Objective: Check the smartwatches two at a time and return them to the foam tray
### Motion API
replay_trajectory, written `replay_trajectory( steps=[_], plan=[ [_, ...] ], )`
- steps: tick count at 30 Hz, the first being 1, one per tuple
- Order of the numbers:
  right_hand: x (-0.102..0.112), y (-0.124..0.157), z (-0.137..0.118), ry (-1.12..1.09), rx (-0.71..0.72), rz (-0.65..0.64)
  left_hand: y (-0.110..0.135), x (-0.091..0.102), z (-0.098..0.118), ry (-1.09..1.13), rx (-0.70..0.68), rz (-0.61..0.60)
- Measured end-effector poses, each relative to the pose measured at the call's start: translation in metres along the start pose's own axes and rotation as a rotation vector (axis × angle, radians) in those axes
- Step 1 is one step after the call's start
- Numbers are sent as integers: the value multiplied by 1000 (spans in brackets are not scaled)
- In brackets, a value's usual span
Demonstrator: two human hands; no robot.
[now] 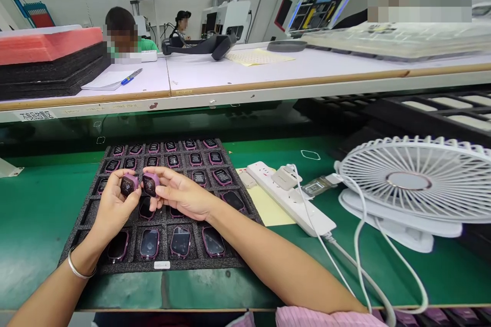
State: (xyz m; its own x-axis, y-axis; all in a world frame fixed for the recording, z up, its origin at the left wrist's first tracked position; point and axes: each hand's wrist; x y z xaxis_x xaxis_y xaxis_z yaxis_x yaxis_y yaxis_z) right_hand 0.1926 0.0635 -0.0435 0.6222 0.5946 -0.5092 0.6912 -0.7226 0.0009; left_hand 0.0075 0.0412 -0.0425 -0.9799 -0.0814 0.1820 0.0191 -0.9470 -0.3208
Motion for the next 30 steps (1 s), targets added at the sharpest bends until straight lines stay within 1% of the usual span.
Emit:
replay_trajectory(
  steps=[6, 13, 18, 25, 30],
  plan=[
    [1, 1, 0, -18, 1, -18, -1, 1, 0, -44, -16, -18],
    [1, 1, 1, -7, -2, -19, 0, -1, 0, 28, -10, -2],
    [1, 1, 1, -9, 2, -37, 0, 2, -3, -43, -29, -25],
    [2, 0, 2, -22, 8, -20, 0, 1, 0, 46, -14, -22],
    [1, 0, 2, -24, 7, -29, 0, 1, -1, -22, -32, -25]
  ],
)
Point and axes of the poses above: each hand's wrist, its own y-axis away from the middle knuckle, its own x-axis out of the back of the hand, z = x × y, and after that the axes turned 4 degrees about -x, right-handed
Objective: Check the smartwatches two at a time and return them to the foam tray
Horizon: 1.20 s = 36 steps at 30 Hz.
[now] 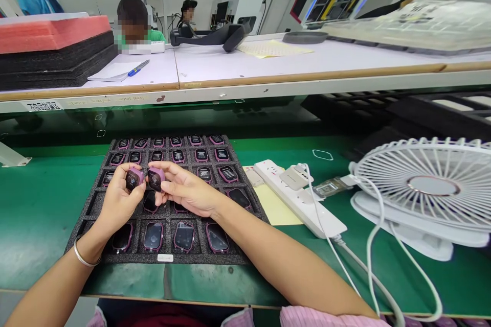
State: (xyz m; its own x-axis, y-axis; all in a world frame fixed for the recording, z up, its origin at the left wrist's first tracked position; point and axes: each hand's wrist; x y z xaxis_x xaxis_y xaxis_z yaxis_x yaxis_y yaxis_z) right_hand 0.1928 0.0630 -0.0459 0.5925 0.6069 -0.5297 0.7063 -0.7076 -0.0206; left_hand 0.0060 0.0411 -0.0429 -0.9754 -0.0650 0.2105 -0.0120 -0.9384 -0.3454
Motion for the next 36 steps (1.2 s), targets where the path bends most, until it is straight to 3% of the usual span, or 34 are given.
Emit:
replay_trajectory(
  steps=[7, 36],
  plan=[
    [0, 0, 0, 18, -9, 9, -2, -2, 2, 52, 11, 51],
    [0, 0, -1, -2, -3, 3, -1, 0, 3, 60, 33, -13]
  ],
)
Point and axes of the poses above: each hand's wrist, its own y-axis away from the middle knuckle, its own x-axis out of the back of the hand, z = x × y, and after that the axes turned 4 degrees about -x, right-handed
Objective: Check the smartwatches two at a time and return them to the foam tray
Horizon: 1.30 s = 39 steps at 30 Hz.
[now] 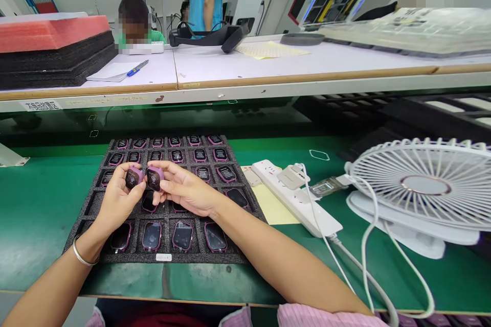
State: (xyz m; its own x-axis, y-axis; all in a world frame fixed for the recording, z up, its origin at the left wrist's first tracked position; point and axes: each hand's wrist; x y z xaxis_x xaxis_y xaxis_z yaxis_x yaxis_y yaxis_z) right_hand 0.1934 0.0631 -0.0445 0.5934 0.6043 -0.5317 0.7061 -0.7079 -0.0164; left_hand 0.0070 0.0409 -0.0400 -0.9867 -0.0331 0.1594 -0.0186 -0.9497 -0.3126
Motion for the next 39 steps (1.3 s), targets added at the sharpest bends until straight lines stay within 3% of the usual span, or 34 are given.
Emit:
replay_trajectory(
  steps=[6, 13, 16, 22, 33, 39],
  plan=[
    [-1, 0, 0, -30, -14, 26, -1, 0, -1, 5, 2, 15],
    [5, -7, -2, -142, -55, 193, -5, 1, 7, 337, 377, 18],
    [5, -9, -1, -114, -35, 225, -6, 3, 8, 466, 432, 18],
    [3, -9, 1, -84, -14, 248, -9, 5, 8, 571, 452, -16],
    [1, -5, 3, 125, 85, 244, -2, 3, 9, 386, 291, -43],
    [-1, -5, 3, 196, 121, 244, -3, 4, 9, 329, 272, -51]
  ],
)
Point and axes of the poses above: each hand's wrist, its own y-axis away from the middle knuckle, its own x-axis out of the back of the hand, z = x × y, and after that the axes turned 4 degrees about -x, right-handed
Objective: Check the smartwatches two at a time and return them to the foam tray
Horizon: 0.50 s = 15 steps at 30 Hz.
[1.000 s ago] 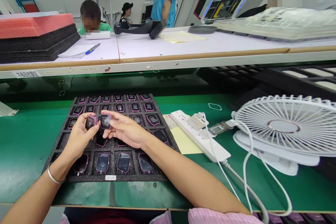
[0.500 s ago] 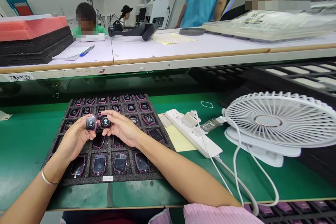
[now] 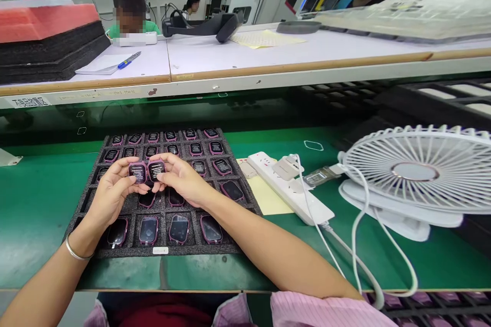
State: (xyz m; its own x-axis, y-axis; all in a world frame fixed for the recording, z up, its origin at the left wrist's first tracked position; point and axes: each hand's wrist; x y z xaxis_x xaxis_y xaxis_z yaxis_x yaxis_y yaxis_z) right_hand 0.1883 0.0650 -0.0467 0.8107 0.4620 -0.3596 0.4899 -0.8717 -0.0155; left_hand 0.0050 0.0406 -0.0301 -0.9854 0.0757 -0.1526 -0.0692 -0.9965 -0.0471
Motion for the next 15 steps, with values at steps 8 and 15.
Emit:
replay_trajectory(
  steps=[8, 15],
  plan=[
    [1, -1, 1, 25, -7, -4, 1, 0, 1, 1, 10, -5],
    [1, 0, 1, 37, 8, -12, 1, 0, 0, 7, 2, -11]
  ],
)
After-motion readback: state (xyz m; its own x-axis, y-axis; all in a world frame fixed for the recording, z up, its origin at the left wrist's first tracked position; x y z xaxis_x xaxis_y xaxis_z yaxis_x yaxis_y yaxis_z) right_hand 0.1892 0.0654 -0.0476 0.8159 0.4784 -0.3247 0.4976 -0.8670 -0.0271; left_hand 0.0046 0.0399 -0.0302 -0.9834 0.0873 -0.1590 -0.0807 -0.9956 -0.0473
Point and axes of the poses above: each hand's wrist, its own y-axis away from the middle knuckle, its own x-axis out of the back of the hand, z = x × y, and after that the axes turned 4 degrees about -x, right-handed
